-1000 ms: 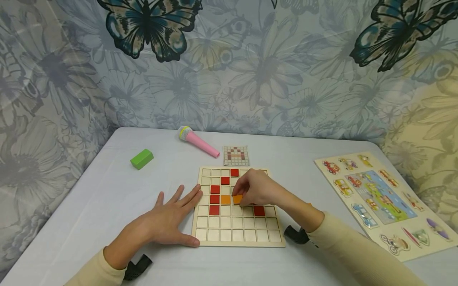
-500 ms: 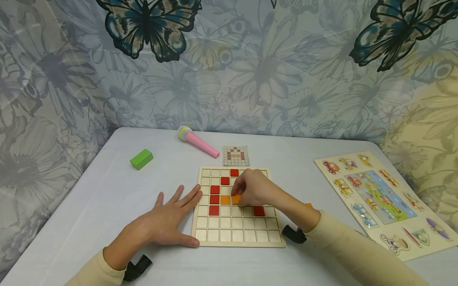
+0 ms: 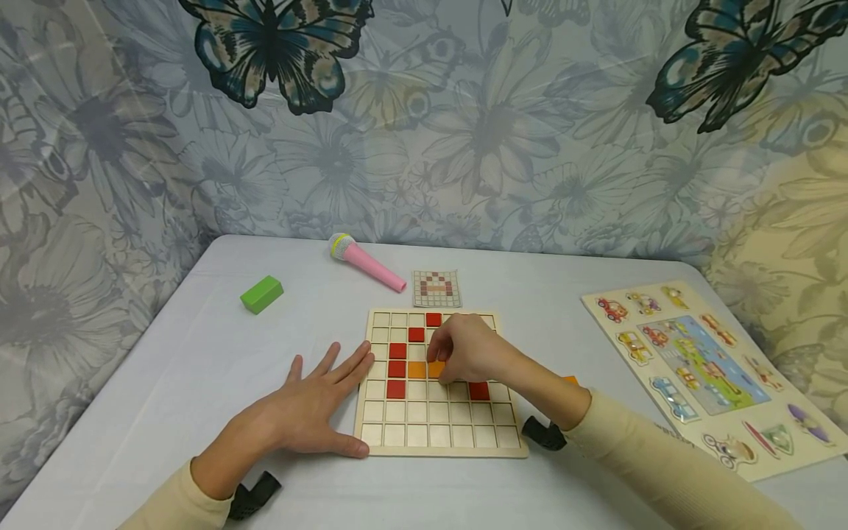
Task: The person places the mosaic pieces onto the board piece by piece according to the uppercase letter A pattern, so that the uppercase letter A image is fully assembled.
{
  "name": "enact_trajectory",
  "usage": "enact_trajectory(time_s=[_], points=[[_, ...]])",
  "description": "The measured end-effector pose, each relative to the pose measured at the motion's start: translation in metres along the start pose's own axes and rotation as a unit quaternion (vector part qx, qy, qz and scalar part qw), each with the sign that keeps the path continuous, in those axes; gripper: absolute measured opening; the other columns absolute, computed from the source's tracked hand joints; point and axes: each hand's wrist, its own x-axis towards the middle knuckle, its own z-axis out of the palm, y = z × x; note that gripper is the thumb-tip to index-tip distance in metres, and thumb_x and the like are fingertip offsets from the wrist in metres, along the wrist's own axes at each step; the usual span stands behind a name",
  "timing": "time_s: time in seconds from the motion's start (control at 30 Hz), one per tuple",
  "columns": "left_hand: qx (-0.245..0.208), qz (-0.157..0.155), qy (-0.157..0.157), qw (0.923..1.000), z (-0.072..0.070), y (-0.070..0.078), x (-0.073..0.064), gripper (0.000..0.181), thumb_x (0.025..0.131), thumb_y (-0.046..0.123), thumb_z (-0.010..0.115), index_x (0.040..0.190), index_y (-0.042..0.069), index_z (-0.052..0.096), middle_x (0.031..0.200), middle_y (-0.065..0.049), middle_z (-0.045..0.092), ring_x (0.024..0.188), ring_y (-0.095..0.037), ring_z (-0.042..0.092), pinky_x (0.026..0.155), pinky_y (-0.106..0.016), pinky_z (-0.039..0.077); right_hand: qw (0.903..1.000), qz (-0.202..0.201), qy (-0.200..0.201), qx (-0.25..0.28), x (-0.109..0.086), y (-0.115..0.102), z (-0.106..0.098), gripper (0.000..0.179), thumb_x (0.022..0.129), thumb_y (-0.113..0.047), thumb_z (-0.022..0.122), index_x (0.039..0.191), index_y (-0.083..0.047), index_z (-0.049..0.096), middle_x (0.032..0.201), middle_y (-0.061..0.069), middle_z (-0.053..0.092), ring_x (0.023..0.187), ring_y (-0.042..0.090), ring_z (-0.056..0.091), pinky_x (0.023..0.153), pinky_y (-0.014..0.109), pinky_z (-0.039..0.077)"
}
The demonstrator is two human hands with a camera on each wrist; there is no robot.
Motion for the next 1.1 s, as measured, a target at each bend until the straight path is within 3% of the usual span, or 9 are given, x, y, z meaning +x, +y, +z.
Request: enact_trajectory(time_s=[0.77, 1.1], points=[[0.004, 0.001, 0.004, 1.0000, 0.001, 0.000, -0.001, 0.126, 0.076, 0.078, 0.075, 0.169, 0.018, 0.015, 0.177, 0.006, 0.001, 0.162, -0.044, 0.005, 0.110, -0.088, 0.006, 0.9998, -0.018, 0.008, -0.002, -0.004, 0.000, -0.003, 0.021, 0.070, -0.001, 0.090, 0.083, -0.012, 0.079, 0.079, 0.000, 0.071, 0.076, 0.011, 0.061, 0.071, 0.026, 0.053], [-0.002, -0.004, -0.004, 1.0000, 0.000, 0.000, 0.000, 0.127, 0.075, 0.077, 0.076, 0.169, 0.019, 0.014, 0.177, 0.007, -0.001, 0.162, -0.042, 0.003, 0.110, -0.087, 0.004, 0.9994, 0.011, 0.008, 0.031, -0.019, 0.010, -0.018, 0.017, 0.076, -0.003, 0.085, 0.088, -0.013, 0.080, 0.079, -0.003, 0.068, 0.073, 0.013, 0.062, 0.071, 0.029, 0.054]])
